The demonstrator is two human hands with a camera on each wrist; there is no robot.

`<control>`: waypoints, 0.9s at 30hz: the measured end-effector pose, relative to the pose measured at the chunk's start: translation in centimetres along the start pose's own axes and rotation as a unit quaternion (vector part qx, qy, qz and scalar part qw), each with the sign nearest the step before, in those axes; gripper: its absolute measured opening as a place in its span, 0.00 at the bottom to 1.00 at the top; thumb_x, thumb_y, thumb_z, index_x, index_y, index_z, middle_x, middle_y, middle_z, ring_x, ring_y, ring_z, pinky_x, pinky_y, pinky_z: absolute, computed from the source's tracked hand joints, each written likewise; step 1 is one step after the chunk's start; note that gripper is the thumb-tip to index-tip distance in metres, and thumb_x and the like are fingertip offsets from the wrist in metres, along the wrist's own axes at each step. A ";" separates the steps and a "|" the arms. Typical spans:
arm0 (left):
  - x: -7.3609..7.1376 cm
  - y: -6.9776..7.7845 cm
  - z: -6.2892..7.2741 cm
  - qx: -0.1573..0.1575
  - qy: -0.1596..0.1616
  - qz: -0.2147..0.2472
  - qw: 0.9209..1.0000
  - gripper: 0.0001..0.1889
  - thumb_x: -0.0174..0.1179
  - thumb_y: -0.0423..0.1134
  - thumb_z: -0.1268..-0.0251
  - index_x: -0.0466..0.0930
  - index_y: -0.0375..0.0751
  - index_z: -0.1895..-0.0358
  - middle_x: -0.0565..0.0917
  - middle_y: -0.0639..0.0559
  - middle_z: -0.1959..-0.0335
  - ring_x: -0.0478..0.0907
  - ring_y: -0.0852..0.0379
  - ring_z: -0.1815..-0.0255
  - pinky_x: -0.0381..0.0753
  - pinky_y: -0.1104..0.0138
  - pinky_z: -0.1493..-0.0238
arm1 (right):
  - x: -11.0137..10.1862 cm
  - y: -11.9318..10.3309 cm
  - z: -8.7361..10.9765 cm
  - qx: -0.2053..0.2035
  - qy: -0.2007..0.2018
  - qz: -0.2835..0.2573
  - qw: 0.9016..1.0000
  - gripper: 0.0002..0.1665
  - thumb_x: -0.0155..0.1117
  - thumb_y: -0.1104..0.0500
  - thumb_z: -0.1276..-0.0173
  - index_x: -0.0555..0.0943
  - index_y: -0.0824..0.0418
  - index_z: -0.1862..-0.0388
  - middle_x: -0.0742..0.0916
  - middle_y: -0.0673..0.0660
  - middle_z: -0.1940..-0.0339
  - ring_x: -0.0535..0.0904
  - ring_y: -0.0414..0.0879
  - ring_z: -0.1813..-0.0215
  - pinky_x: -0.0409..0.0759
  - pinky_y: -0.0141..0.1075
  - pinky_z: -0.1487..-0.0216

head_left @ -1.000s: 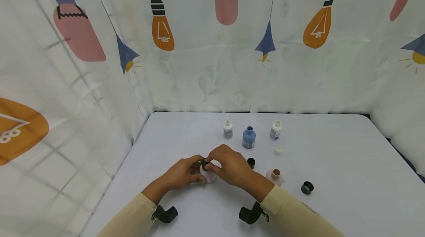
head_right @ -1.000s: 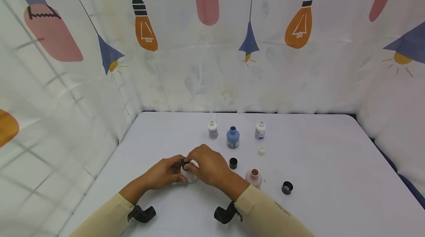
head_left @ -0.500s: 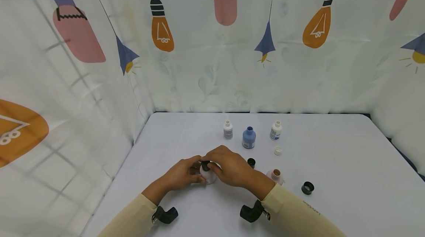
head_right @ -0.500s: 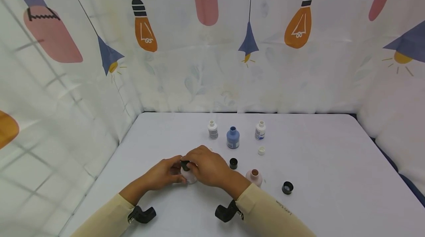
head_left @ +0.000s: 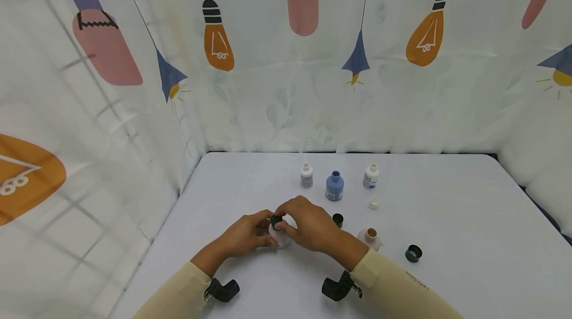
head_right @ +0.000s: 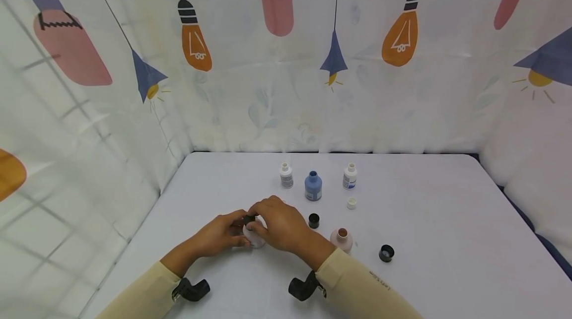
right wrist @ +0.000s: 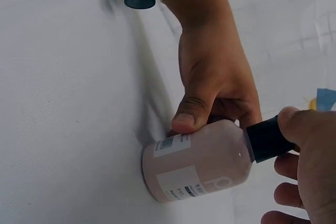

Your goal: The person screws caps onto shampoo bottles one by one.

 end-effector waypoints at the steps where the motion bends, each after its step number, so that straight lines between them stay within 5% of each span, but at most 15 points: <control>1: 0.0 0.0 0.0 -0.001 0.000 0.000 1.000 0.27 0.74 0.54 0.40 0.75 0.61 0.38 0.87 0.58 0.47 0.83 0.60 0.46 0.78 0.52 0.41 | 0.0 0.1 0.1 0.003 -0.005 -0.001 1.000 0.22 0.63 0.43 0.24 0.80 0.48 0.35 0.83 0.47 0.41 0.79 0.41 0.41 0.83 0.37 0.52; 5: 0.0 0.0 0.0 -0.002 0.001 -0.003 1.000 0.28 0.74 0.54 0.40 0.75 0.59 0.38 0.87 0.58 0.47 0.83 0.60 0.45 0.78 0.52 0.41 | 0.0 0.2 0.1 -0.010 -0.015 -0.004 1.000 0.26 0.61 0.47 0.21 0.75 0.47 0.27 0.80 0.48 0.35 0.76 0.42 0.35 0.82 0.40 0.47; 11: 0.0 0.0 0.0 -0.005 0.000 0.003 1.000 0.32 0.74 0.54 0.40 0.73 0.55 0.33 0.86 0.57 0.45 0.83 0.58 0.43 0.79 0.54 0.42 | 0.0 0.4 0.1 -0.041 -0.017 -0.004 0.999 0.20 0.60 0.56 0.21 0.80 0.49 0.33 0.83 0.46 0.41 0.76 0.39 0.38 0.81 0.34 0.51; 21: -0.1 0.0 0.0 -0.007 -0.005 0.014 1.000 0.26 0.74 0.53 0.39 0.75 0.61 0.39 0.86 0.59 0.45 0.83 0.60 0.44 0.80 0.57 0.43 | 0.1 0.3 0.1 -0.003 -0.009 -0.005 1.000 0.19 0.65 0.47 0.24 0.82 0.53 0.40 0.84 0.47 0.49 0.79 0.40 0.45 0.82 0.37 0.51; 27: 0.1 -0.2 -0.1 -0.003 -0.003 0.006 1.000 0.27 0.74 0.52 0.39 0.75 0.58 0.38 0.86 0.59 0.45 0.83 0.60 0.44 0.81 0.59 0.44 | -0.1 0.3 0.0 -0.014 -0.019 0.001 1.000 0.24 0.63 0.48 0.22 0.78 0.51 0.31 0.82 0.49 0.40 0.78 0.41 0.39 0.83 0.38 0.50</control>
Point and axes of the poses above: each hand's wrist, its own z-axis away from the middle knuckle, its own x-axis out of the palm, y = z × x, the point moved 1 cm from there along -z, towards the middle knuckle
